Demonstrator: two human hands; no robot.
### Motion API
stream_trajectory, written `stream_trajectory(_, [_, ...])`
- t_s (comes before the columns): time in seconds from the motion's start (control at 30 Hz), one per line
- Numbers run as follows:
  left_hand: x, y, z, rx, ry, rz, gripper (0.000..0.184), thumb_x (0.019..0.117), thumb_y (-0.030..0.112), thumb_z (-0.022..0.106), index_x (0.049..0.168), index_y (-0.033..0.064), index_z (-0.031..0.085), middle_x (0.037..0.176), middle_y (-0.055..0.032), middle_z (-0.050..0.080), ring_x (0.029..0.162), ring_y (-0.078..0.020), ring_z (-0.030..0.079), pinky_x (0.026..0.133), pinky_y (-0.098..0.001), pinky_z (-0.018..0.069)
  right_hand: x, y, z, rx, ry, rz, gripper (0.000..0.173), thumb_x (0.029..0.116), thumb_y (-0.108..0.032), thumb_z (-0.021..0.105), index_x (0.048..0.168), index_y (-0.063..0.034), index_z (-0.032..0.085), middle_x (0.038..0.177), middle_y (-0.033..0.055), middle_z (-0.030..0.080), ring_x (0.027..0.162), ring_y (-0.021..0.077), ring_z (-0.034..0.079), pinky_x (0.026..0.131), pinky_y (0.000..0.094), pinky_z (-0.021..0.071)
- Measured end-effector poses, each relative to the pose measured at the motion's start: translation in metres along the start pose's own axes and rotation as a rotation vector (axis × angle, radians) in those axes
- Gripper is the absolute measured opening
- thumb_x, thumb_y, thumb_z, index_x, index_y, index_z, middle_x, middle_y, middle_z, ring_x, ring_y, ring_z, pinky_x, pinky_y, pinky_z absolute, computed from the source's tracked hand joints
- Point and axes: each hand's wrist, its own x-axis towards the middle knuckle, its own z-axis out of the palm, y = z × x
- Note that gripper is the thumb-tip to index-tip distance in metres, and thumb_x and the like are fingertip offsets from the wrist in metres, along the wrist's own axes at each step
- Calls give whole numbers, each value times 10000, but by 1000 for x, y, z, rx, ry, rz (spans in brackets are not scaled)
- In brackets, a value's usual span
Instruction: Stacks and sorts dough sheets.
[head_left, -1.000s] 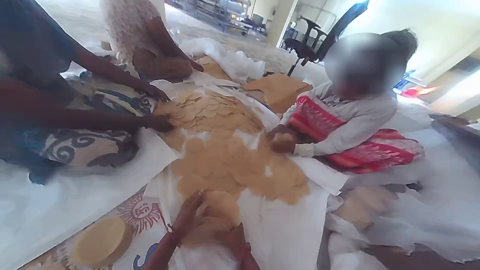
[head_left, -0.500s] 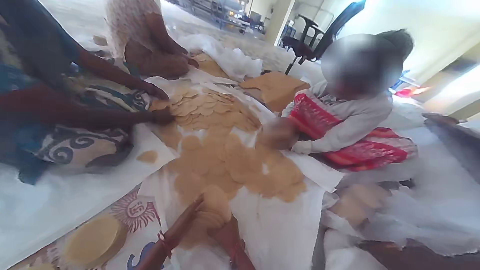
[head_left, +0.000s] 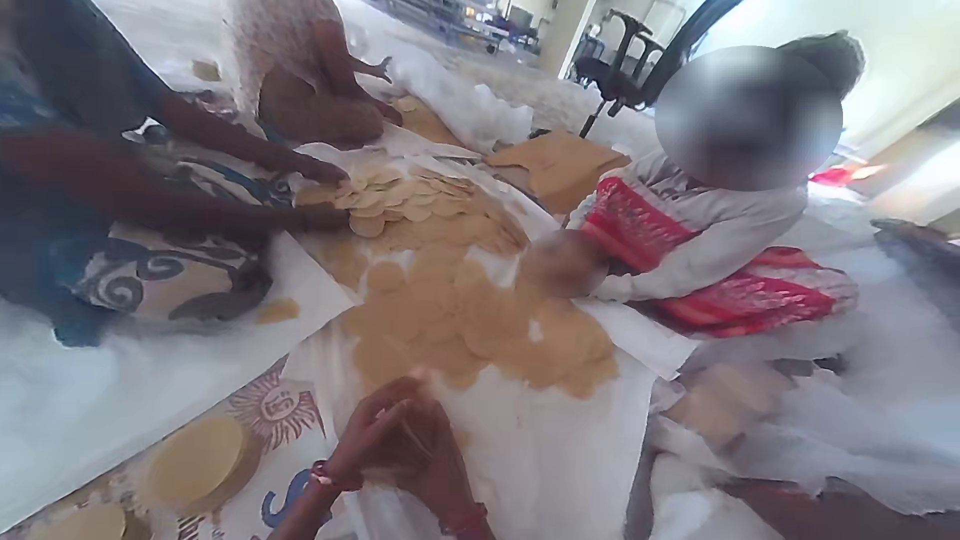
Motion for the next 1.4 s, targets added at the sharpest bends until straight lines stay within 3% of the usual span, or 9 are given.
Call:
stream_trajectory(0.33, [12, 0, -15, 315, -56, -166, 484, 1085, 262, 375, 1510, 53, 473, 1611, -136, 388, 1505, -261, 344, 1241, -454, 267, 41, -17, -18, -119, -80, -100, 1286, 613, -288, 956, 1601, 28, 196, 1563, 261, 410, 1346, 341, 549, 1069, 486, 499])
stream_trajectory(0.53, [17, 10, -3, 350, -171, -316, 636, 1040, 465, 512, 1567, 132, 388, 1545, -141, 476, 1365, -291, 528, 1131, -532, 416, 37, -43, -22, -398, -129, -44, 1212, 641, -417, 920, 1598, -48, 273, 1450, 190, 544, 1118, 327, 676, 873, 520, 578])
stream_trajectory(0.7, [11, 12, -2, 336, -177, -350, 554, 1080, 437, 392, 1566, 172, 404, 1634, -152, 334, 1492, -305, 362, 1202, -527, 322, 33, -55, -14, -398, -179, 45, 1250, 636, -342, 930, 1621, -80, 207, 1456, 174, 525, 1197, 315, 637, 917, 508, 570])
stream_trajectory(0.87, [10, 10, -26, 223, -221, -321, 552, 1084, 450, 353, 1529, 139, 453, 1561, -140, 443, 1441, -275, 426, 1188, -482, 350, 48, -46, -18, -312, -160, 112, 1278, 663, -324, 927, 1644, -116, 135, 1436, 173, 578, 1197, 339, 645, 969, 544, 541])
stream_trajectory(0.97, [16, -7, -32, 78, -63, -360, 583, 1071, 445, 359, 1552, 117, 396, 1566, -156, 425, 1411, -292, 460, 1127, -491, 419, 60, -44, -26, -287, -174, 241, 1105, 692, -348, 913, 1607, -203, 311, 1257, 209, 673, 1084, 385, 678, 906, 601, 533])
stream_trajectory(1.07, [16, -31, -28, -28, 8, -356, 647, 1075, 476, 320, 1581, 73, 331, 1618, -157, 356, 1478, -264, 373, 1201, -455, 328, 64, -41, -27, -223, -107, 295, 923, 690, -329, 923, 1494, -185, 493, 1262, 184, 679, 1119, 372, 670, 925, 604, 529])
stream_trajectory(1.2, [6, -18, -20, -194, 40, -253, 717, 1046, 537, 269, 1588, 69, 310, 1605, -119, 396, 1449, -226, 423, 1166, -425, 381, 39, -33, -26, -28, 130, -31, 853, 631, -241, 942, 1381, -31, 593, 1209, 184, 709, 1075, 311, 703, 922, 516, 565])
stream_trajectory(1.3, [-4, 0, -20, -332, 35, -228, 713, 1047, 553, 328, 1610, 119, 268, 1642, -47, 348, 1463, -183, 407, 1157, -399, 412, 14, -24, -20, 126, 238, -298, 889, 593, -288, 937, 1327, 78, 593, 1215, 220, 693, 1090, 250, 696, 944, 402, 571])
stream_trajectory(1.4, [-11, 1, -6, -237, -16, -320, 647, 1067, 486, 306, 1581, 95, 338, 1616, -70, 385, 1458, -159, 397, 1194, -380, 351, 2, -8, -17, 3, 23, -117, 954, 643, -303, 937, 1435, 31, 523, 1343, 254, 611, 1241, 336, 610, 1063, 466, 497])
